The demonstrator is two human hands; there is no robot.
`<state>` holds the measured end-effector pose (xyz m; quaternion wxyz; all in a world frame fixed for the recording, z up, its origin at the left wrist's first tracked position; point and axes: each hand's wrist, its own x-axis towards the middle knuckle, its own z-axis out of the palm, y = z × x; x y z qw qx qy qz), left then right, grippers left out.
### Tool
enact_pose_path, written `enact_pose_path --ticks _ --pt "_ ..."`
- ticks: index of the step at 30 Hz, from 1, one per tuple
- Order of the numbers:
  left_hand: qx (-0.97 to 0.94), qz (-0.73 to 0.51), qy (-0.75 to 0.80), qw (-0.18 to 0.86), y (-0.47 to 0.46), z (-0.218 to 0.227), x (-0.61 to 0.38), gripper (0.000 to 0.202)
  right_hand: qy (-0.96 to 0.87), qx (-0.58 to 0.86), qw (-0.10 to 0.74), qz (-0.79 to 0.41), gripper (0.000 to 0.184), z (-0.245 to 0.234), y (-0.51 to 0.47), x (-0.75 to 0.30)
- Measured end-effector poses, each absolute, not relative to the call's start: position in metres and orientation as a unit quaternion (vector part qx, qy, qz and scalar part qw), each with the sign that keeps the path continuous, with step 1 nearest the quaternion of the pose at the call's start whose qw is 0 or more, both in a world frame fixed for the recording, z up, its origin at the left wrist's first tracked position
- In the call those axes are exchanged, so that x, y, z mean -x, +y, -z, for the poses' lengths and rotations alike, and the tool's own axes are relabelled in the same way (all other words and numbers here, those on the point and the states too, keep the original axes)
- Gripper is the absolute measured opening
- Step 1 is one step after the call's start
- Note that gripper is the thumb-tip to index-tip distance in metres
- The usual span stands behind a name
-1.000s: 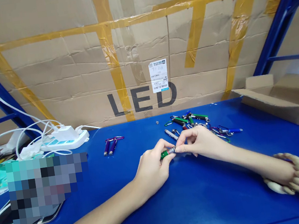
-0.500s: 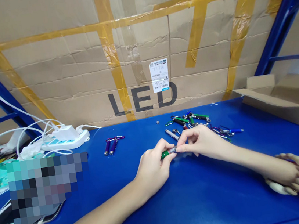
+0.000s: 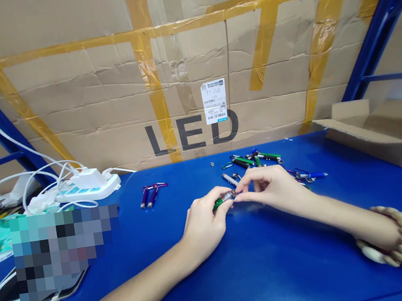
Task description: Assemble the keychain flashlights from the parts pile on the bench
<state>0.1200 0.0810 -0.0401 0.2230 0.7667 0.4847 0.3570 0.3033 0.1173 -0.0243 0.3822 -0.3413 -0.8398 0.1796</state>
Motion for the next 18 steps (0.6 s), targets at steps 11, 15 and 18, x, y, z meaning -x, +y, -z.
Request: enact_pose_path --ticks 11,15,18 --pt "-0.778 -0.341 0.457 0.263 0.0803 0.0383 -0.119 0.014 -0.892 0.213 0.396 -0.032 0.015 0.0231 0.1176 -0.3113" --pt "-0.799 -0.34 0.422 0.261 0.0797 0.0366 -0.1187 0.018 -0.899 0.173 0.4 -0.036 0.012 0.0238 0.1178 -0.3125" --pt "-0.808 -0.336 0.41 0.258 0.0788 0.0354 -0.1186 0.019 -0.896 0.162 0.413 -0.026 0.011 0.0237 0.1178 -0.3126"
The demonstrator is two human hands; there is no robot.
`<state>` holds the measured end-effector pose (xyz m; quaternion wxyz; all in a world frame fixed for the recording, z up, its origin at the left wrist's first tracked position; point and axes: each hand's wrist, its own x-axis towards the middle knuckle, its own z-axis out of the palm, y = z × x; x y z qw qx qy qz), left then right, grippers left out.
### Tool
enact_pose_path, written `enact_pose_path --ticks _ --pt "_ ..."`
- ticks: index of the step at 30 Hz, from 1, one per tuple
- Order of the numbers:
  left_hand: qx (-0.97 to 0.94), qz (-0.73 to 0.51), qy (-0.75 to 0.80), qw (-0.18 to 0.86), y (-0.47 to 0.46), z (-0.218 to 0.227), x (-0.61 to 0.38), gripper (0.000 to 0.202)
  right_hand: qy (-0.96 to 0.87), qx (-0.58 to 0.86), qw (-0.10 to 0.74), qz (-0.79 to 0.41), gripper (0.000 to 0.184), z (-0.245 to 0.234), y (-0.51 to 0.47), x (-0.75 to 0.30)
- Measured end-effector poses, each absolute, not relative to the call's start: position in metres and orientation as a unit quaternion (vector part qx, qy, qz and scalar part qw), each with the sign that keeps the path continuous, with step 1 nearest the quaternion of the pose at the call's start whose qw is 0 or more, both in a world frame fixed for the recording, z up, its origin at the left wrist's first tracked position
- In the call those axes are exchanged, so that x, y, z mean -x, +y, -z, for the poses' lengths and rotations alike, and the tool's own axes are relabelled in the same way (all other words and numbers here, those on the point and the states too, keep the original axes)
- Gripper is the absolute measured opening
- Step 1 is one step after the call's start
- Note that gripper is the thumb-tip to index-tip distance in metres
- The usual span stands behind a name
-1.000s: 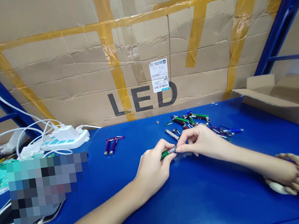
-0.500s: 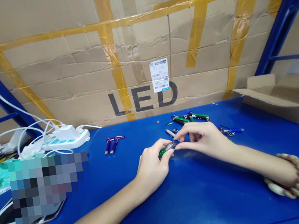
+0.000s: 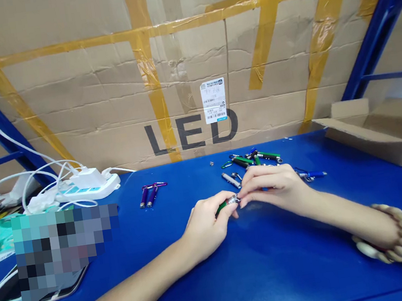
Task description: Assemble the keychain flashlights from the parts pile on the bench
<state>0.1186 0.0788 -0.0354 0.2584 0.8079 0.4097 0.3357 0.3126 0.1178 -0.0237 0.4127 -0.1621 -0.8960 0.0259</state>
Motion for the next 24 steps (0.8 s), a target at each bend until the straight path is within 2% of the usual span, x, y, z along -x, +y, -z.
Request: enact_pose_path --ticks 15,24 --pt "-0.845 -0.312 0.336 0.276 0.0778 0.0347 -0.1157 0.018 -0.896 0.168 0.404 -0.073 0.019 0.0206 0.1121 -0.3118" --pt "-0.851 -0.321 0.341 0.237 0.0795 0.0377 -0.1156 0.016 -0.886 0.184 0.413 -0.102 0.025 0.0203 0.111 -0.3086"
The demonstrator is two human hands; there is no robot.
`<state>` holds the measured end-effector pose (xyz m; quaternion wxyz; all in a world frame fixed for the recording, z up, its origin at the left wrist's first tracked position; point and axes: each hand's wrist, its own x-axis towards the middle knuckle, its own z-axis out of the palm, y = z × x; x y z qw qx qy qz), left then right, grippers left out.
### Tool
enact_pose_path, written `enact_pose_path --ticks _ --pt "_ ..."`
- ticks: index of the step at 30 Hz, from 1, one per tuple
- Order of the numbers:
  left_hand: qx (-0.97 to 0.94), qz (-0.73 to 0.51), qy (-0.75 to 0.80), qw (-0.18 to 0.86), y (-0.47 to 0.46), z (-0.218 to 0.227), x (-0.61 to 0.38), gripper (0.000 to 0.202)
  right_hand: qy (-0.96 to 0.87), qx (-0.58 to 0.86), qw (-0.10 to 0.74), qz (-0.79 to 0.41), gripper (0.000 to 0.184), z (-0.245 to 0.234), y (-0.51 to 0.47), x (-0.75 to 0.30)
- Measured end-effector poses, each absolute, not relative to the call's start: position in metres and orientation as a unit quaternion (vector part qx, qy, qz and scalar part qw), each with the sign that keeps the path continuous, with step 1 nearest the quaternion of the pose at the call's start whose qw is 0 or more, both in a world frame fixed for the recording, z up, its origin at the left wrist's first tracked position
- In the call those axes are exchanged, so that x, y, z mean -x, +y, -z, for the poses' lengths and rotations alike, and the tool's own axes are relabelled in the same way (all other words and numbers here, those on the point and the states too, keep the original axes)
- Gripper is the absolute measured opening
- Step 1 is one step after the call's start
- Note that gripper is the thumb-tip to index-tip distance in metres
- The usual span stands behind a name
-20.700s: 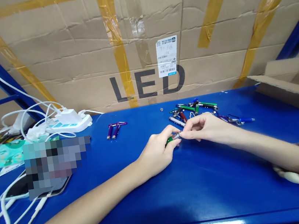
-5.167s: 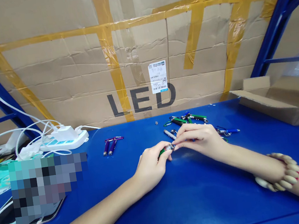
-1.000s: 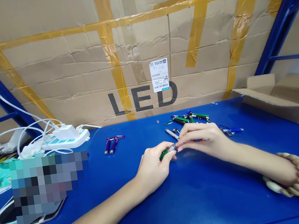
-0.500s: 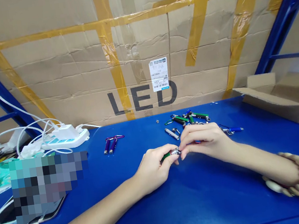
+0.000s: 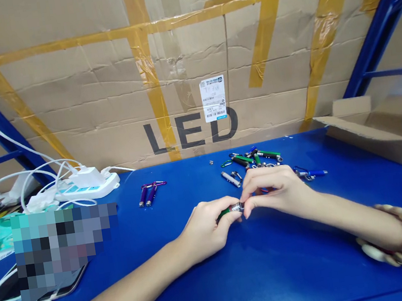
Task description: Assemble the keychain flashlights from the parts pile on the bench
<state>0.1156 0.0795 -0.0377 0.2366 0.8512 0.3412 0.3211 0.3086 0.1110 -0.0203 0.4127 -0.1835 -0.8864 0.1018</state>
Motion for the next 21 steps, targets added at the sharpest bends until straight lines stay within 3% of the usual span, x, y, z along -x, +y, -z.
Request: enact_pose_path --ticks 6,15,21 --pt "-0.839 -0.333 0.367 0.225 0.0797 0.0381 -0.1169 0.016 -0.867 0.24 0.417 -0.126 0.031 0.0178 0.1069 -0.3043" --pt "-0.829 -0.331 0.39 0.227 0.0797 0.0394 -0.1173 0.015 -0.777 0.401 0.335 -0.351 0.035 0.0242 0.1114 -0.301" --pt "-0.825 -0.324 0.4 0.233 0.0793 0.0387 -0.1181 0.016 -0.777 0.4 0.326 -0.362 0.035 0.0231 0.1134 -0.3024"
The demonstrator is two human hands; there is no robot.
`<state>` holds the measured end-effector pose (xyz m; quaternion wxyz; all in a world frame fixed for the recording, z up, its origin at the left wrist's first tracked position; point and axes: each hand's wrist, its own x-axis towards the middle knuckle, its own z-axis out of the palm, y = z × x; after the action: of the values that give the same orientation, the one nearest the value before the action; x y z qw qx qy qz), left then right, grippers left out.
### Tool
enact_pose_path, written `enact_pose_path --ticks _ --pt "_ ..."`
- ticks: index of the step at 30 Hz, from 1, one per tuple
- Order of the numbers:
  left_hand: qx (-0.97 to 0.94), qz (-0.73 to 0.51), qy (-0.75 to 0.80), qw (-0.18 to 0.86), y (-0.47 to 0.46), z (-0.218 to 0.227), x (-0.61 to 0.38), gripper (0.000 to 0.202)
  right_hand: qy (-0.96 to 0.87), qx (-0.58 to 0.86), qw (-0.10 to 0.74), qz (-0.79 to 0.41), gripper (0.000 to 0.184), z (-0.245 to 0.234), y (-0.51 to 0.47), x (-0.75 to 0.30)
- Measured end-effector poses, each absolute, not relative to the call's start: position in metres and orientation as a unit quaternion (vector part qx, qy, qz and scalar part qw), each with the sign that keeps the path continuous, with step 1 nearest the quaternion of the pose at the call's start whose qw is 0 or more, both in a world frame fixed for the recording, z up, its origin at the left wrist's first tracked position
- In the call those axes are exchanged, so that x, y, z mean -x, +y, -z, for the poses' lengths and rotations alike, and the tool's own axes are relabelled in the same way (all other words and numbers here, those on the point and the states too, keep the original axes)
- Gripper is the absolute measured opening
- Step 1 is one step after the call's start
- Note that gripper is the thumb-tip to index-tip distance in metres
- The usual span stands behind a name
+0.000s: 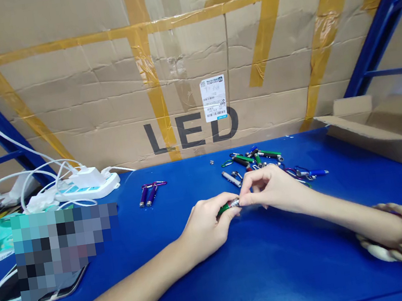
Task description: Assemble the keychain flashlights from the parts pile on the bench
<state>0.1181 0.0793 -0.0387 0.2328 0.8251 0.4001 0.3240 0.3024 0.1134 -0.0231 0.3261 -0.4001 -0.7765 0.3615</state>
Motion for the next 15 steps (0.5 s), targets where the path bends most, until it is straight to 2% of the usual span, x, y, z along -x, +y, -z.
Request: enact_pose_path --ticks 11,15 --pt "-0.814 -0.325 0.423 0.23 0.0794 0.038 -0.1198 0.014 -0.785 0.385 0.348 -0.339 0.03 0.0187 0.1127 -0.3008" --pt "-0.818 -0.316 0.424 0.227 0.0804 0.0398 -0.1191 0.014 -0.789 0.396 0.333 -0.331 0.029 0.0203 0.1145 -0.302"
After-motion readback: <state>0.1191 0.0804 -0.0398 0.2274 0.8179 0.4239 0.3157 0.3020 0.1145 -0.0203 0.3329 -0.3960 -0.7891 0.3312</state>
